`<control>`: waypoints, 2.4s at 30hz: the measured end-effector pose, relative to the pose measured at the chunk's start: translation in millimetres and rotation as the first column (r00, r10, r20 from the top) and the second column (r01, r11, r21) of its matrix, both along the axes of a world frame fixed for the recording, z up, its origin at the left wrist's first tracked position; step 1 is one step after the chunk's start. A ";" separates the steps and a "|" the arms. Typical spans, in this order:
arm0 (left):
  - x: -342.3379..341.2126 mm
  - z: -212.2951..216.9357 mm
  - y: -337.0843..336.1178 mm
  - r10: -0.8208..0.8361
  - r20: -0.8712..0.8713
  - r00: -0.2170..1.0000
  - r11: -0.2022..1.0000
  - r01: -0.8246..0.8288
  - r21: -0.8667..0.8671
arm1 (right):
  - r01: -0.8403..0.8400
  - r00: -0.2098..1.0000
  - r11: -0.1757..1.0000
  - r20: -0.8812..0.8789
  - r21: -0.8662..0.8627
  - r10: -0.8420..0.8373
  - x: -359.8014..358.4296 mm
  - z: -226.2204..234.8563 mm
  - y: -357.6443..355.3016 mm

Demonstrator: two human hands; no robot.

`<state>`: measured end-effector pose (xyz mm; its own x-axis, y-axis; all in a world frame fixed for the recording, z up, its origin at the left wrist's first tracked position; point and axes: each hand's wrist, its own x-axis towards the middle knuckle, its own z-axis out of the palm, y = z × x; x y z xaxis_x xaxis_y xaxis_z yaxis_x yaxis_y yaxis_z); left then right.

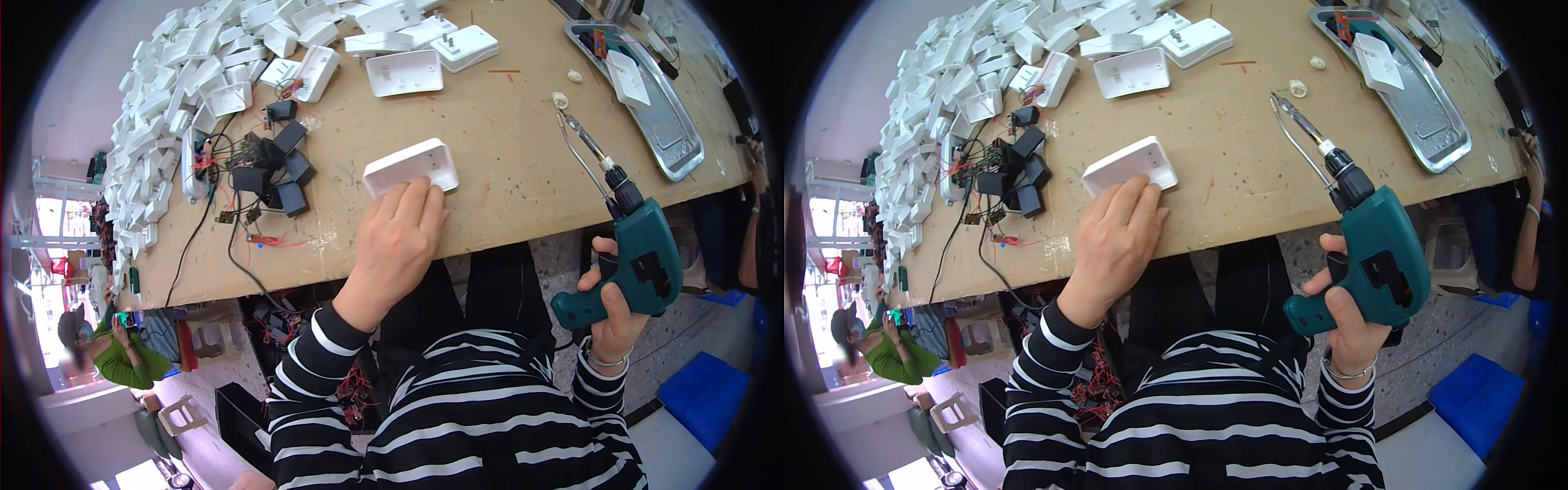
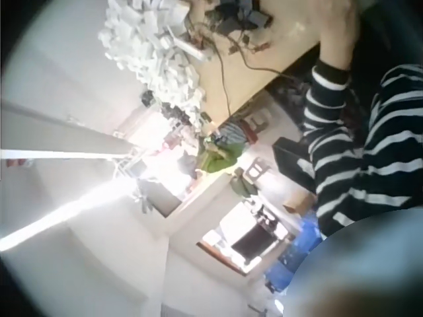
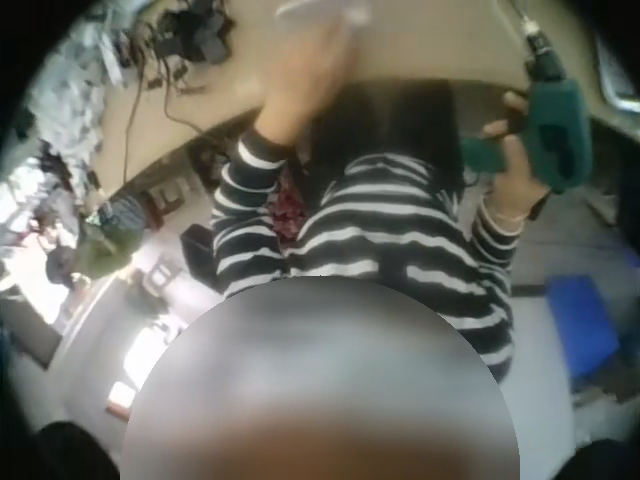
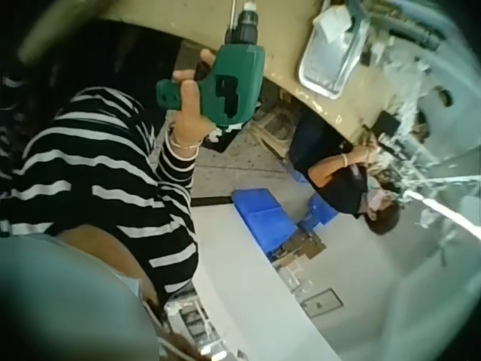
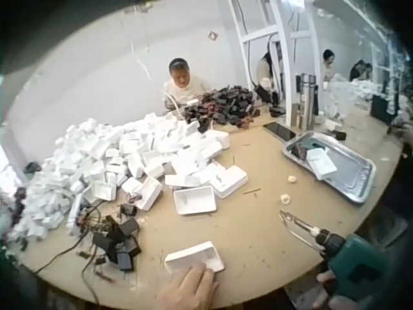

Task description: The person solders wires and electronic components inside small white plastic enclosures using a soldering gun.

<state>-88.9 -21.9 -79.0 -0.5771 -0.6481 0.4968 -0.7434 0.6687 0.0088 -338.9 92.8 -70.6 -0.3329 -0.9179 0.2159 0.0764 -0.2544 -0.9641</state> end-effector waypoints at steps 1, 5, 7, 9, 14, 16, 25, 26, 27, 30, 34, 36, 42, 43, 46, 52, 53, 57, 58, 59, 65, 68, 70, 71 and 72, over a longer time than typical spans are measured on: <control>1.9 -0.3 1.0 -0.014 -0.024 1.000 1.000 0.014 0.015 | -0.009 1.000 1.000 0.004 -0.006 0.009 2.2 0.8 0.7; 15.7 12.4 9.8 -0.022 -0.152 0.988 0.998 0.031 0.057 | -0.043 0.999 0.999 -0.011 0.003 0.043 6.3 3.0 3.8; 40.0 20.0 5.1 0.036 -0.192 0.981 0.999 -0.043 -0.033 | -0.039 0.999 0.999 -0.030 -0.004 0.039 5.3 2.7 4.8; 90.9 35.5 -9.6 0.246 -0.267 0.932 0.955 -0.279 -0.095 | -0.018 1.000 1.000 -0.018 -0.016 0.018 5.3 1.7 5.6; 248.6 72.3 -53.1 0.743 -0.257 0.618 0.666 -0.717 0.204 | -0.030 0.999 1.000 -0.021 0.008 0.030 7.9 3.6 2.0; 265.5 74.6 -77.2 0.741 -0.436 0.511 0.661 -0.442 0.606 | -0.023 0.999 1.000 -0.024 0.015 0.023 8.5 3.0 1.6; 220.8 96.4 -125.6 0.421 -0.298 0.857 0.818 -0.216 0.534 | -0.009 0.999 0.999 -0.040 0.033 0.010 12.0 2.8 0.7; 217.3 98.2 -129.9 0.389 -0.267 0.882 0.858 -0.241 0.453 | -0.004 0.999 0.999 -0.042 0.039 0.006 11.8 2.6 0.4; 215.3 99.5 -133.4 0.360 -0.264 0.895 0.871 -0.221 0.439 | 0.000 0.999 0.999 -0.043 0.044 0.002 11.5 2.2 0.0; 228.1 103.3 -145.1 0.568 -0.450 0.689 0.773 -0.259 0.579 | -0.007 1.000 0.998 -0.022 0.055 0.008 13.6 1.8 -1.6; 230.7 130.9 -140.9 0.338 -0.904 0.261 0.941 -0.110 0.321 | -0.027 1.000 0.996 -0.005 0.081 0.028 15.0 3.6 -5.1; 244.7 156.3 -130.5 0.215 -0.947 0.237 0.976 -0.023 0.216 | -0.051 0.999 0.996 -0.003 0.079 0.052 14.9 5.5 -6.6; 232.0 206.3 -110.3 0.003 -0.964 0.265 0.987 0.154 0.046 | -0.042 0.999 0.996 0.015 0.081 0.040 13.1 10.5 -5.8; 232.0 205.1 -103.3 -0.009 -0.975 0.222 0.982 0.186 0.033 | -0.034 0.999 0.995 0.002 0.091 0.034 14.2 10.7 -5.9; 209.3 179.7 -81.0 0.141 -0.949 0.282 0.972 0.143 0.187 | -0.028 1.000 0.998 -0.004 0.062 0.028 16.4 6.8 -7.2; 79.2 96.1 -32.0 -0.029 -0.571 0.821 0.760 0.389 0.521 | -0.178 0.948 0.984 0.269 0.008 0.169 19.3 4.3 -15.2; 60.0 84.1 -27.1 -0.031 -0.589 0.808 0.730 0.421 0.538 | -0.242 0.912 0.970 0.341 -0.004 0.228 16.8 -1.2 -14.7; 20.3 46.3 -2.6 0.178 -0.682 0.710 0.616 0.460 0.640 | -0.309 0.800 0.951 0.531 -0.031 0.278 40.7 -1.0 -26.3; 15.8 40.7 0.6 0.175 -0.689 0.703 0.603 0.477 0.640 | -0.345 0.763 0.938 0.578 -0.018 0.291 45.3 -1.4 -27.2; 11.8 35.6 3.1 0.217 -0.703 0.677 0.585 0.486 0.649 | -0.381 0.721 0.925 0.623 -0.007 0.302 48.9 -1.2 -28.1; 3.4 20.9 4.8 0.287 -0.689 0.665 0.534 0.486 0.692 | -0.431 0.679 0.902 0.666 0.022 0.308 60.4 -10.2 -37.7; 5.1 22.1 0.0 0.235 -0.684 0.690 0.546 0.488 0.681 | -0.431 0.676 0.901 0.677 0.044 0.290 63.9 -7.4 -41.2; 5.2 21.6 -4.2 0.045 -0.675 0.736 0.550 0.546 0.632 | -0.426 0.683 0.903 0.675 0.057 0.279 63.0 -6.8 -42.5; 4.5 22.7 -4.2 0.043 -0.676 0.736 0.546 0.549 0.633 | -0.422 0.685 0.905 0.675 0.059 0.275 61.9 -7.4 -44.0; 3.4 24.6 -3.6 0.081 -0.651 0.755 0.531 0.520 0.669 | -0.439 0.680 0.898 0.669 0.042 0.301 60.3 -8.5 -46.0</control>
<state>-85.5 -25.5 -54.4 -0.5741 -0.8099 0.1203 -0.2100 0.2877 0.9344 -278.6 46.8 -79.1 0.0495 -0.9937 -0.1008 0.7301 0.1048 -0.6753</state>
